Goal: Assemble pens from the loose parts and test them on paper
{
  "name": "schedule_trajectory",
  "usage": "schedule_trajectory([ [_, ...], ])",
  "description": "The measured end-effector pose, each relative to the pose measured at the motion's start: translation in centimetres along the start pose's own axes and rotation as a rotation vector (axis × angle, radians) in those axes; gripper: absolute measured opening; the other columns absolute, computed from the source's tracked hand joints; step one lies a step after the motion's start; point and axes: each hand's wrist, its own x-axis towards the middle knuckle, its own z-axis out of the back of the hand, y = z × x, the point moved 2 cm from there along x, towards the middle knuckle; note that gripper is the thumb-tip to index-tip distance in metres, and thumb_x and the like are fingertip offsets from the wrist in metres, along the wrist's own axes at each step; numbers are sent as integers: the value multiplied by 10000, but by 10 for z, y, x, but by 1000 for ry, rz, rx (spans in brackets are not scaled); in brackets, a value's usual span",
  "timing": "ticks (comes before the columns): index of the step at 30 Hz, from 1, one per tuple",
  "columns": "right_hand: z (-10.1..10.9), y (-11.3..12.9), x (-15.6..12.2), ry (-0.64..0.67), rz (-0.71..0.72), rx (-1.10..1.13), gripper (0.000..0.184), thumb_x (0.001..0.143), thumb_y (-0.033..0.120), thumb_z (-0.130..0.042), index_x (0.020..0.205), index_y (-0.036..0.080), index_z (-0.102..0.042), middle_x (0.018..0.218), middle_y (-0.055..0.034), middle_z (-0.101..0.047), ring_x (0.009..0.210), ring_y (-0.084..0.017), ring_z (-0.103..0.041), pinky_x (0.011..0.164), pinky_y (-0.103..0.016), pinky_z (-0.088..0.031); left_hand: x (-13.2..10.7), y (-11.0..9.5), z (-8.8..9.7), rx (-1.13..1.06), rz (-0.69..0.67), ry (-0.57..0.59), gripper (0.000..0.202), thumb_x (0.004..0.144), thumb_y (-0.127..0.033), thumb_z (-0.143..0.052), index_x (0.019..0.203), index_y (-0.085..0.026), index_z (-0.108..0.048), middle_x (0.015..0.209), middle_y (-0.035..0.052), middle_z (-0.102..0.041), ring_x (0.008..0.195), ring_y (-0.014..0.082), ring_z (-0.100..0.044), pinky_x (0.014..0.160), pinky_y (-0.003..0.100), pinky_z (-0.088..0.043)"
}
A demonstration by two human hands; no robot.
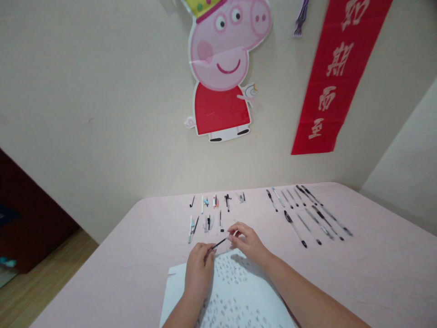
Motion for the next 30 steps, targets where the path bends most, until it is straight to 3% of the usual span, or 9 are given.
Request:
schedule_trajectory([
  [3,10,-7,4,-92,25,-117,173,855,304,-497,804,194,-620,797,-35,-585,745,-166,-554,679,-299,-465,-1,0,0,5,12,-2,225,816,-215,-480,916,-162,-675,835,76,-626,822,235,-592,759,381,-465],
  [6,20,-18,6,-164,-23,-357,145,829,208,-478,787,183,-615,784,-44,-592,780,-187,-546,716,-314,-436,-1,0,0,7,10,-5,221,820,-221,-482,909,-161,-675,833,75,-627,824,235,-593,761,380,-466],
  [11,25,-29,6,-117,-153,-681,115,768,202,-584,873,165,-612,889,-79,-606,869,-216,-530,797,-325,-392,0,-1,0,0,-3,-15,224,820,-223,-484,917,-161,-677,835,72,-630,828,233,-599,764,375,-469],
  [18,19,-27,9,-87,-212,-858,129,791,286,-619,836,168,-597,881,-72,-584,862,-214,-521,764,-302,-379,-1,-2,0,6,-8,-15,226,817,-228,-484,909,-165,-680,828,70,-633,818,232,-604,756,371,-476],
  [25,23,-35,9,-127,-134,-809,47,759,184,-592,714,195,-580,789,-67,-588,783,-204,-524,689,-303,-373,0,0,1,5,-9,-37,221,806,-227,-495,901,-177,-689,841,70,-644,829,233,-613,763,374,-487],
  [30,26,-39,10,-180,-198,-388,95,771,262,-534,719,193,-573,666,-13,-580,630,-162,-516,598,-284,-373,0,1,3,12,10,-48,226,808,-236,-496,902,-175,-691,849,73,-651,825,233,-619,772,383,-493],
])
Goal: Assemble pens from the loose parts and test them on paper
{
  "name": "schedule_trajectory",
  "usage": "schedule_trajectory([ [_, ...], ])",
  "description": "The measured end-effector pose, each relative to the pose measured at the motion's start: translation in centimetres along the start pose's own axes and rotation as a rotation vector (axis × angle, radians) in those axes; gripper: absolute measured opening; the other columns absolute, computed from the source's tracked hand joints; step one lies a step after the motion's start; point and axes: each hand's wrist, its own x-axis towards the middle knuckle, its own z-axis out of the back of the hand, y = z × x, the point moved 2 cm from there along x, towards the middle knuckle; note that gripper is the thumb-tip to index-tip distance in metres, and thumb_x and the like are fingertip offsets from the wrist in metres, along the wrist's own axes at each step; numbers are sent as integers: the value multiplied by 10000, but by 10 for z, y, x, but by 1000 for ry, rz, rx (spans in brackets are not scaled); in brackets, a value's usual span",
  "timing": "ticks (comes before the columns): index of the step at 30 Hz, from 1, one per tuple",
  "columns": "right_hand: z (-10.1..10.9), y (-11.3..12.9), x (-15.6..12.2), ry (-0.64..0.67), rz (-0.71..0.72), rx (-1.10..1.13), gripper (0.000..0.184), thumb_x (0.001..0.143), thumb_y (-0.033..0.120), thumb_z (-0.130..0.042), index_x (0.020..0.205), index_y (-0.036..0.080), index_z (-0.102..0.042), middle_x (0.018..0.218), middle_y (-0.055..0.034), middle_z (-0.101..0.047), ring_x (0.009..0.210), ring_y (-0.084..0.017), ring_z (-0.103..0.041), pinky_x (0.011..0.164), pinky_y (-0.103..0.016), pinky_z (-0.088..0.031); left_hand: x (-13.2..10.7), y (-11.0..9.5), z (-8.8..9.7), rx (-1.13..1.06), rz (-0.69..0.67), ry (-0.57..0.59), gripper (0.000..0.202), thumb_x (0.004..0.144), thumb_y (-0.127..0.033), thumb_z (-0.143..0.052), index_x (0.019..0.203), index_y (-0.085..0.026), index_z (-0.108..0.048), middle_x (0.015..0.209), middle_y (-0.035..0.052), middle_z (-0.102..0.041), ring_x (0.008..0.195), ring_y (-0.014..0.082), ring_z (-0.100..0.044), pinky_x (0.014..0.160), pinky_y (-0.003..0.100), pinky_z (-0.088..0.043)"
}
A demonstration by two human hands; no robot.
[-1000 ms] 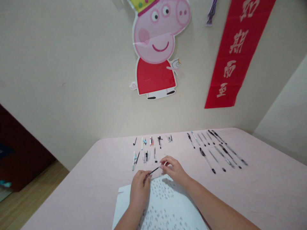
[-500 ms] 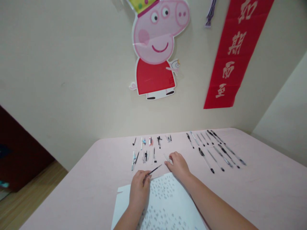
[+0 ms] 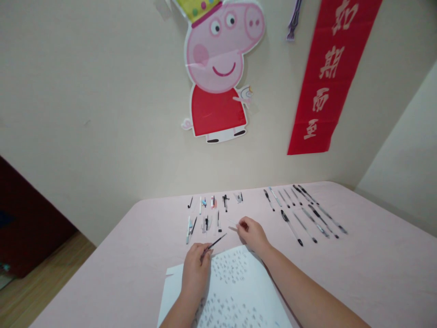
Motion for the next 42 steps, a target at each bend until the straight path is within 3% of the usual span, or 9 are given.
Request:
schedule_trajectory([
  [6,5,5,3,79,-155,570,189,673,334,-625,777,181,-589,673,7,-572,601,-136,-497,549,-251,-375,2,1,3,0,2,-32,220,804,-254,-505,876,-165,-693,827,74,-653,804,229,-617,750,375,-491],
  [11,10,12,0,163,-194,775,258,648,371,-696,780,171,-602,656,18,-569,573,-113,-487,559,-242,-374,4,4,7,8,6,-66,218,793,-268,-520,862,-168,-701,816,73,-661,807,235,-621,759,384,-487],
  [35,8,21,-3,249,-178,805,326,611,424,-734,770,177,-592,631,22,-560,588,-124,-501,549,-243,-368,2,5,5,32,-24,-62,209,787,-217,-516,878,-168,-697,824,69,-655,800,223,-610,736,366,-485],
  [42,7,24,-4,243,-108,731,298,639,402,-719,789,172,-602,632,27,-553,603,-119,-508,568,-240,-379,2,0,6,40,-26,-54,208,782,-219,-519,868,-173,-702,798,60,-642,784,222,-609,724,357,-481],
])
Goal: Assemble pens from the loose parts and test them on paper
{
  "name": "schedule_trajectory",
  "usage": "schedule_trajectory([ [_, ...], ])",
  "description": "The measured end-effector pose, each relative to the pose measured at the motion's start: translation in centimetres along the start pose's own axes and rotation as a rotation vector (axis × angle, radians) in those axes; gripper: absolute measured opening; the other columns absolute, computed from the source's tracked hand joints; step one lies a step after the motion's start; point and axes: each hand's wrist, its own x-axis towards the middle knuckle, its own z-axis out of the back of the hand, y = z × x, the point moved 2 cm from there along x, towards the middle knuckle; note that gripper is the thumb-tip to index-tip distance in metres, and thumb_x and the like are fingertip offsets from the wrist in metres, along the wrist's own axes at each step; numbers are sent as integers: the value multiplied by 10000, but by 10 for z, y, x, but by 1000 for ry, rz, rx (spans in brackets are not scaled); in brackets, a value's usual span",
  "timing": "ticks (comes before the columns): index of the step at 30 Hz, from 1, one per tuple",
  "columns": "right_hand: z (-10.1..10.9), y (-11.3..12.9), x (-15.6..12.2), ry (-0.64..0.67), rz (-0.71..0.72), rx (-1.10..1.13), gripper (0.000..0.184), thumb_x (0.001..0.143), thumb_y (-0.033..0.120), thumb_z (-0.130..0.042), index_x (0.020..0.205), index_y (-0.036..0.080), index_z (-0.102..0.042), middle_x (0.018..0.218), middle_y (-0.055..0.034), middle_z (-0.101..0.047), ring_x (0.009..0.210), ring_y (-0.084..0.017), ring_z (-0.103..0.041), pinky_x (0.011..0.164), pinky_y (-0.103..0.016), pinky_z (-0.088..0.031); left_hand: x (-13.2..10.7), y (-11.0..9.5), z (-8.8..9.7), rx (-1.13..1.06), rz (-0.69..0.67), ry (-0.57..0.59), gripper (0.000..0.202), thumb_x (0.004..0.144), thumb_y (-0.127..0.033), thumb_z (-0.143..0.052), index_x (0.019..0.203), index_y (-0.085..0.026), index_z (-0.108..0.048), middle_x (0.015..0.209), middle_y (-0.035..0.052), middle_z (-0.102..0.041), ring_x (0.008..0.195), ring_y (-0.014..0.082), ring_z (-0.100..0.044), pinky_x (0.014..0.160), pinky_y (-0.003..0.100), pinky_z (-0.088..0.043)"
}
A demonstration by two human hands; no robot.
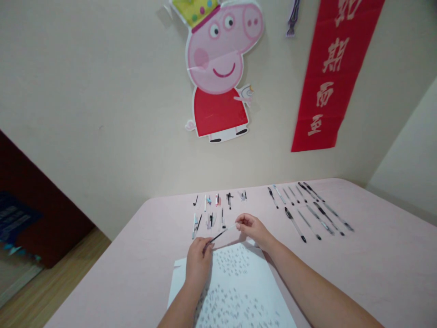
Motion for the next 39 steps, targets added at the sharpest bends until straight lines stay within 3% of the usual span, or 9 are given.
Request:
schedule_trajectory([
  [7,-2,-2,2,48,86,-102,235,688,357,-685,803,166,-609,659,31,-559,604,-111,-499,576,-243,-382,-2,-5,2,-14,-3,20,202,788,-230,-521,863,-178,-702,804,64,-651,801,230,-617,734,361,-477],
  [13,-1,11,1,37,132,-265,135,688,286,-663,755,176,-625,694,5,-611,611,-127,-505,609,-267,-417,-1,-9,2,-46,5,16,202,776,-217,-520,851,-161,-699,794,73,-657,795,239,-618,739,375,-477],
  [21,-12,18,-4,100,150,-319,96,686,202,-618,775,173,-642,694,-5,-619,644,-138,-549,639,-266,-438,2,-18,3,-53,18,136,223,788,-219,-504,899,-167,-691,866,87,-692,838,245,-632,777,377,-474],
  [32,-16,12,-5,108,96,-262,180,696,309,-679,792,162,-640,685,2,-594,613,-121,-509,610,-252,-414,12,-20,12,-9,-52,281,218,788,-233,-510,890,-172,-693,858,89,-699,819,245,-635,750,368,-474],
  [39,-17,2,-3,91,24,-150,264,648,363,-729,757,150,-619,612,30,-534,551,-94,-446,527,-223,-355,17,-18,14,-38,-156,289,253,817,-273,-514,956,-171,-699,847,92,-678,752,221,-628,656,332,-496],
])
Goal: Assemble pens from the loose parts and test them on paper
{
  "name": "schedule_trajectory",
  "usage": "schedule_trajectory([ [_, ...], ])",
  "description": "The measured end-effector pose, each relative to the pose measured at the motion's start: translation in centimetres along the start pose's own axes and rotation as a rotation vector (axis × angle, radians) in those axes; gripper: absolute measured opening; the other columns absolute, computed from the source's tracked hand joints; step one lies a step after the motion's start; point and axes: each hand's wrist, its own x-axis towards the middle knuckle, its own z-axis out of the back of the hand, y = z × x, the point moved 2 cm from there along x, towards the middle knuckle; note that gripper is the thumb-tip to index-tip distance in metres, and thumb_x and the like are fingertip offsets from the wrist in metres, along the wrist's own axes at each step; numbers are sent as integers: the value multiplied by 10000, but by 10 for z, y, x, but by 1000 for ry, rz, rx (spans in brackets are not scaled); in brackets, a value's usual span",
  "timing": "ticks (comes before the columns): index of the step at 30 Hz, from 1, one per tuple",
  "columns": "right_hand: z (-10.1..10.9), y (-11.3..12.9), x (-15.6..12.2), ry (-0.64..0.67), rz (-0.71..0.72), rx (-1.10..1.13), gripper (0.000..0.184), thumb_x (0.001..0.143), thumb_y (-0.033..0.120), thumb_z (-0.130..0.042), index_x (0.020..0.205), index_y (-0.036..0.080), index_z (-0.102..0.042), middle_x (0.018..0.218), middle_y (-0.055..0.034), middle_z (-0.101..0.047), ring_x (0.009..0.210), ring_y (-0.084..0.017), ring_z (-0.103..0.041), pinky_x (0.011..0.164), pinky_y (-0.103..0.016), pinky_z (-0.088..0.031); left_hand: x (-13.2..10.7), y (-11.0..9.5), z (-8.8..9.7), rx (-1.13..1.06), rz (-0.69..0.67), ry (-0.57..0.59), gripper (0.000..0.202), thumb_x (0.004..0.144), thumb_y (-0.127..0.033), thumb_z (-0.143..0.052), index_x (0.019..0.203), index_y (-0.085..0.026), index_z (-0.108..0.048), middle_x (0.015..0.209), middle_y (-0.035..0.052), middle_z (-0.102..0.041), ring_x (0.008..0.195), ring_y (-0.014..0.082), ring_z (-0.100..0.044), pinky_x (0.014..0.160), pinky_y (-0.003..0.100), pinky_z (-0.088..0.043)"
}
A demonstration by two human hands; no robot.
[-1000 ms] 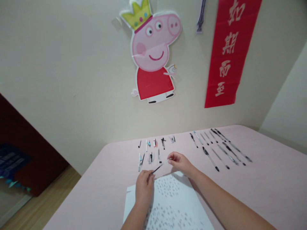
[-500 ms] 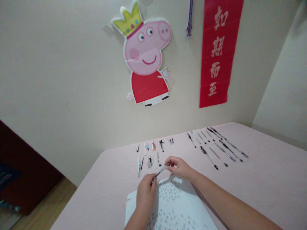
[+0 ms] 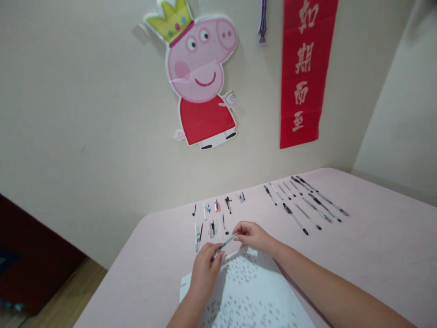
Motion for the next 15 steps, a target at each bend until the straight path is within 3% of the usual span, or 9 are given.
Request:
schedule_trajectory([
  [5,-2,-7,0,11,-42,35,245,650,342,-723,762,155,-611,618,31,-535,553,-96,-468,524,-224,-379,-3,6,0,5,-68,-53,296,879,-270,-440,989,-162,-693,882,103,-671,840,223,-628,769,359,-501],
  [10,-6,-13,-1,30,-80,11,205,655,306,-719,749,158,-611,602,33,-546,535,-90,-478,521,-221,-384,-7,12,-1,60,-76,-56,260,863,-234,-467,958,-163,-699,869,99,-682,833,231,-632,758,367,-503],
  [15,-8,-15,-3,52,-26,-63,208,725,347,-661,687,151,-601,603,2,-577,563,-109,-504,547,-236,-381,-10,12,-1,67,-71,-74,233,852,-233,-496,954,-178,-699,862,89,-684,831,231,-632,750,364,-506],
])
